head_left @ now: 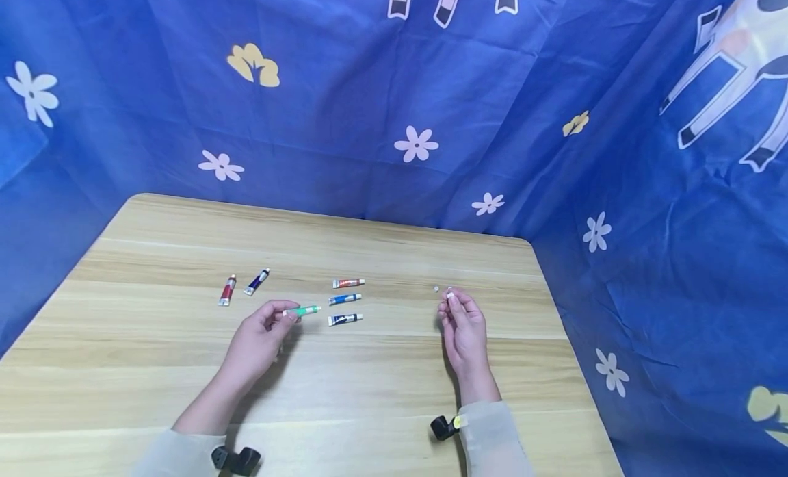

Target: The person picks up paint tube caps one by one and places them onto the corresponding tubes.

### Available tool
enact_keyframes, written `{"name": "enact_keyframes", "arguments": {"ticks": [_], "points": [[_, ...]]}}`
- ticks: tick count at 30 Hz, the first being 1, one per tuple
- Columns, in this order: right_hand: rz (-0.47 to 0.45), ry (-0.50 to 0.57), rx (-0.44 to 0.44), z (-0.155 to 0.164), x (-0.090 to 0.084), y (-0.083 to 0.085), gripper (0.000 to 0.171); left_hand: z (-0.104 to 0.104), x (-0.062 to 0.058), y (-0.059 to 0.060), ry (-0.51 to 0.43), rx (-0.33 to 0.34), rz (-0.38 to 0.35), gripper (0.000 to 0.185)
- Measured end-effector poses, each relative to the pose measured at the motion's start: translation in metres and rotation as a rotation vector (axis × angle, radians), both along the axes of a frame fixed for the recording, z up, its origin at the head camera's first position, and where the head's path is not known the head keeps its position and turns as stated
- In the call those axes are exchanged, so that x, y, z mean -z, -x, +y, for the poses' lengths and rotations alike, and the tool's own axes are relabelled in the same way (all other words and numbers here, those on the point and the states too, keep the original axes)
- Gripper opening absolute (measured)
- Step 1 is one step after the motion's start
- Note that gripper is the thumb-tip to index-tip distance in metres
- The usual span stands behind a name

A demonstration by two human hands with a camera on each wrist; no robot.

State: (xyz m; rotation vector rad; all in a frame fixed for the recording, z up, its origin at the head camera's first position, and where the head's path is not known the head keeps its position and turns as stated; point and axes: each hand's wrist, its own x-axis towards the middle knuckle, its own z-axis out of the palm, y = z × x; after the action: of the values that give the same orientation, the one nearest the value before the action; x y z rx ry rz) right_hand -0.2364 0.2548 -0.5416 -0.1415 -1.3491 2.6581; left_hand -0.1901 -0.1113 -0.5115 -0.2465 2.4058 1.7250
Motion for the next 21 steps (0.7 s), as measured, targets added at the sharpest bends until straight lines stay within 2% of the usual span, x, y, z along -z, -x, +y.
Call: {"name": "enact_keyframes", "arguments": {"ticks": [7, 10, 17, 21], "points": [[0.013, -0.003, -0.036, -0.016, 0.002, -0.010, 0.021, 0.013, -0.003, -0.005, 0.020, 0.021, -0.018, 0.032], [0.012, -0.018, -0.052, -0.023, 0.002, -0.014, 0.024, 0.017, -0.004, -0.006, 0.001, 0.037, -0.015, 0.031], [-0.014, -0.203, -0.061, -0.044, -0.003, -0.023, 0.028, 0.028, -0.006, -0.010, -0.040, 0.086, 0.001, 0.029], [-0.015, -0.324, -0.078, -0.058, -0.007, -0.027, 0.017, 0.034, -0.006, -0.013, -0.059, 0.093, -0.010, 0.028]]}}
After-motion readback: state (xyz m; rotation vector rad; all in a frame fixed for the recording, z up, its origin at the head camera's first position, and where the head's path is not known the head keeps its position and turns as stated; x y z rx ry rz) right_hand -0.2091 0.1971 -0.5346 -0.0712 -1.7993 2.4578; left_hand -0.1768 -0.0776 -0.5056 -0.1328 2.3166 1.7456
